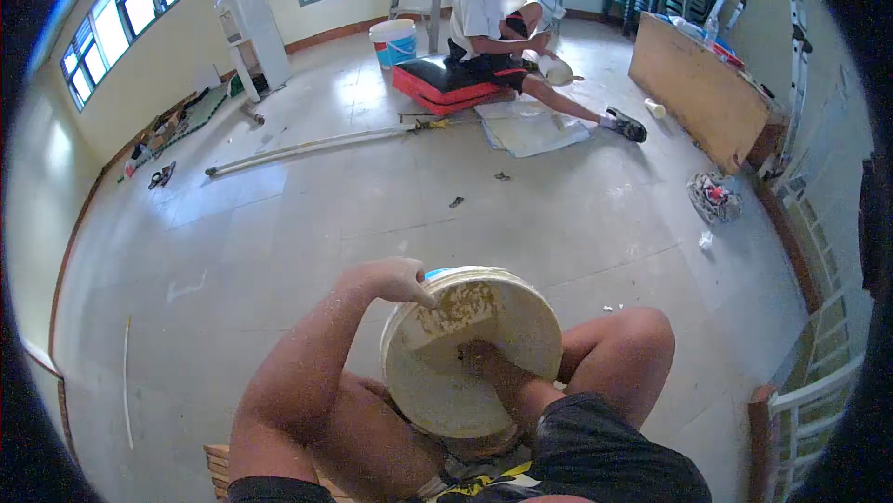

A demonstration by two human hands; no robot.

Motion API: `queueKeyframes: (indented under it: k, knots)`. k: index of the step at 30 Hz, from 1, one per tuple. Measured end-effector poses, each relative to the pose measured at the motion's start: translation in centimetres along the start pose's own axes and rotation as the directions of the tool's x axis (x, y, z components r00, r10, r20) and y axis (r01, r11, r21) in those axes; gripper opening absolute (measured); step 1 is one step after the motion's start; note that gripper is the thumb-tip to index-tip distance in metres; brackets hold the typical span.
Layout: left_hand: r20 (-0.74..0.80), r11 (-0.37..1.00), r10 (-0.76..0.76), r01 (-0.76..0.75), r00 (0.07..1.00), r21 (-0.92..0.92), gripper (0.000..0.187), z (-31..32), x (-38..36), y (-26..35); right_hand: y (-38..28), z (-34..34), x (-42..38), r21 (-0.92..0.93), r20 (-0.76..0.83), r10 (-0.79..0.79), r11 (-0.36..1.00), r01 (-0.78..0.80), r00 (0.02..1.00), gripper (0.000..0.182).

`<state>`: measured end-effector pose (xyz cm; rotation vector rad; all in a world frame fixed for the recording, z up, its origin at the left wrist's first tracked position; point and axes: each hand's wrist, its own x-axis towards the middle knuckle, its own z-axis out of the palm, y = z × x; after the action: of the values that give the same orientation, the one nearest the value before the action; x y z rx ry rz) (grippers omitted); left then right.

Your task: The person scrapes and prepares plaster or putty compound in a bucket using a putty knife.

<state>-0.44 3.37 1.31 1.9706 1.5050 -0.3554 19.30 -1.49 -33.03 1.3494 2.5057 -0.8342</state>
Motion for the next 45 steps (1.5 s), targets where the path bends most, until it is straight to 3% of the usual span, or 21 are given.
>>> queueKeyframes:
  k: [7, 10, 13, 14, 16, 23, 26, 29, 32, 34, 37, 41, 43, 45]
  knots:
    - [0.019, 0.998, 0.057, -0.057, 0.998, -0.004, 0.061, 2.2, 0.2, -3.3, -1.0, -0.4, 0.0, -0.058, 0.044, 0.057, 0.997, -0.054, 0.997, 0.033]
    - [0.026, 0.999, 0.015, -0.014, 1.000, -0.031, 0.066, 2.6, -1.3, -4.5, -1.5, -0.6, 0.1, -0.102, 0.041, 0.097, 0.990, -0.093, 0.994, 0.035]
    - [-0.004, 0.995, -0.045, 0.045, 0.999, -0.087, 0.071, 2.2, -3.2, -4.5, 1.2, 1.8, 0.4, -0.060, -0.148, -0.154, 0.987, 0.146, 0.977, 0.033]
    - [-0.005, 0.994, -0.044, 0.044, 0.999, -0.096, 0.071, 2.0, -3.8, -4.5, 0.1, 0.6, -0.1, -0.065, -0.141, -0.154, 0.987, 0.146, 0.978, 0.033]
    - [-0.071, 0.986, -0.022, 0.009, 0.997, -0.169, 0.070, 1.7, -4.6, -4.5, -2.0, -1.6, -0.7, -0.062, 0.064, 0.043, 0.997, -0.039, 0.997, 0.030]
    - [-0.108, 0.991, 0.048, -0.060, 0.993, -0.116, 0.078, 1.4, -3.5, -4.7, -2.0, -1.6, -1.1, -0.062, 0.057, 0.067, 0.996, -0.064, 0.996, 0.028]
    - [-0.059, 0.992, 0.064, -0.070, 0.996, -0.106, 0.077, 1.3, -3.2, -4.0, -1.3, -0.3, -0.8, -0.100, -0.030, 0.012, 0.995, -0.015, 0.999, 0.027]
    - [-0.100, 0.989, 0.046, -0.060, 0.994, -0.137, 0.072, 1.3, -3.1, -3.7, -0.9, -1.2, -0.3, -0.084, 0.110, 0.025, 0.996, -0.015, 0.994, 0.027]
    - [-0.086, 0.991, 0.055, -0.065, 0.995, -0.117, 0.070, 1.2, -2.7, -3.5, -1.6, -1.5, -0.9, -0.128, 0.150, -0.007, 0.991, 0.026, 0.989, 0.025]
    - [-0.072, 0.987, 0.062, -0.072, 0.995, -0.142, 0.067, 0.9, -2.4, -3.0, -2.0, -1.3, -2.0, -0.080, -0.068, -0.025, 0.997, 0.020, 0.997, 0.023]
    - [-0.076, 0.986, 0.121, -0.128, 0.990, -0.107, 0.065, 1.6, -0.8, -3.5, 0.0, 1.3, -0.9, -0.100, -0.129, -0.080, 0.993, 0.067, 0.988, 0.023]
    - [-0.085, 0.990, 0.102, -0.110, 0.991, -0.091, 0.063, 1.7, -0.7, -3.2, -0.1, 1.7, -1.0, -0.057, -0.060, -0.040, 0.998, 0.037, 0.997, 0.022]
    - [0.088, 0.980, 0.106, -0.089, 0.990, -0.179, 0.076, 0.5, -1.1, -2.5, -0.8, 0.7, -1.3, -0.041, -0.035, -0.023, 0.999, 0.021, 0.999, 0.022]
    - [0.063, 0.987, 0.082, -0.072, 0.995, -0.142, 0.079, -0.5, -1.6, -1.5, -0.8, 0.5, -0.9, -0.045, -0.010, -0.006, 0.999, 0.006, 1.000, 0.023]
